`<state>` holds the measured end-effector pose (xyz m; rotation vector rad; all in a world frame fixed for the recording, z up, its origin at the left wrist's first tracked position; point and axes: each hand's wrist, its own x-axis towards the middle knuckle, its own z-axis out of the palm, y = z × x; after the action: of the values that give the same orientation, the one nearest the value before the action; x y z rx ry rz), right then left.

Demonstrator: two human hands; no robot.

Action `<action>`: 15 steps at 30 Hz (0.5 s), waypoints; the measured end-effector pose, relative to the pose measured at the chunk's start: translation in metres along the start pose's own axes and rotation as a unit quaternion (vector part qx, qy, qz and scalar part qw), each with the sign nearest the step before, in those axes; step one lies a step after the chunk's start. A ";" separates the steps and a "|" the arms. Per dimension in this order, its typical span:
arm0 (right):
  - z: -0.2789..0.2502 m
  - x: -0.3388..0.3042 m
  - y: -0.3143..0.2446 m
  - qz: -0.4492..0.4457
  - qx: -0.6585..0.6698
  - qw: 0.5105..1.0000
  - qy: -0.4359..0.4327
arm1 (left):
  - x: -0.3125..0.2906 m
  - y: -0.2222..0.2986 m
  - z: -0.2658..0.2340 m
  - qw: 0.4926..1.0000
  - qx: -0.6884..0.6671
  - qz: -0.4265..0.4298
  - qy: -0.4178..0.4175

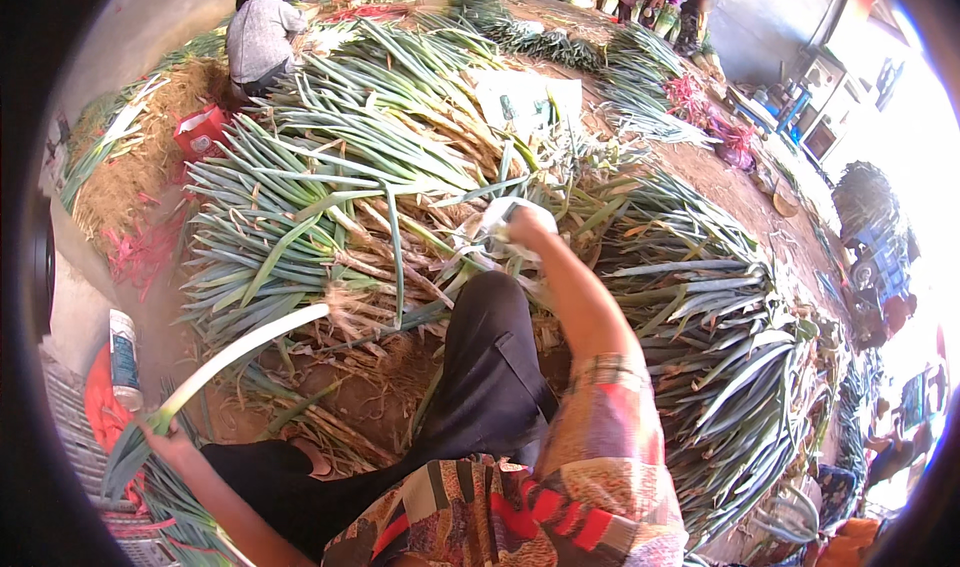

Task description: The person cleans and sorts green onions by hand, peeling away outer layers and placing them into bundles while sitting among piles of produce.

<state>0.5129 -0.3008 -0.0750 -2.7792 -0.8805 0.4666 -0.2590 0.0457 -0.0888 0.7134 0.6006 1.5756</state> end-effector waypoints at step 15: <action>0.041 -0.198 -0.259 -0.489 -0.009 0.855 -0.174 | -0.058 -0.064 0.140 0.968 -0.081 -0.218 -0.097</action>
<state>0.2093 -0.2049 0.0041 -1.8635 -2.1603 0.7375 -0.1089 -0.0073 -0.0479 0.5589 0.4412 1.1158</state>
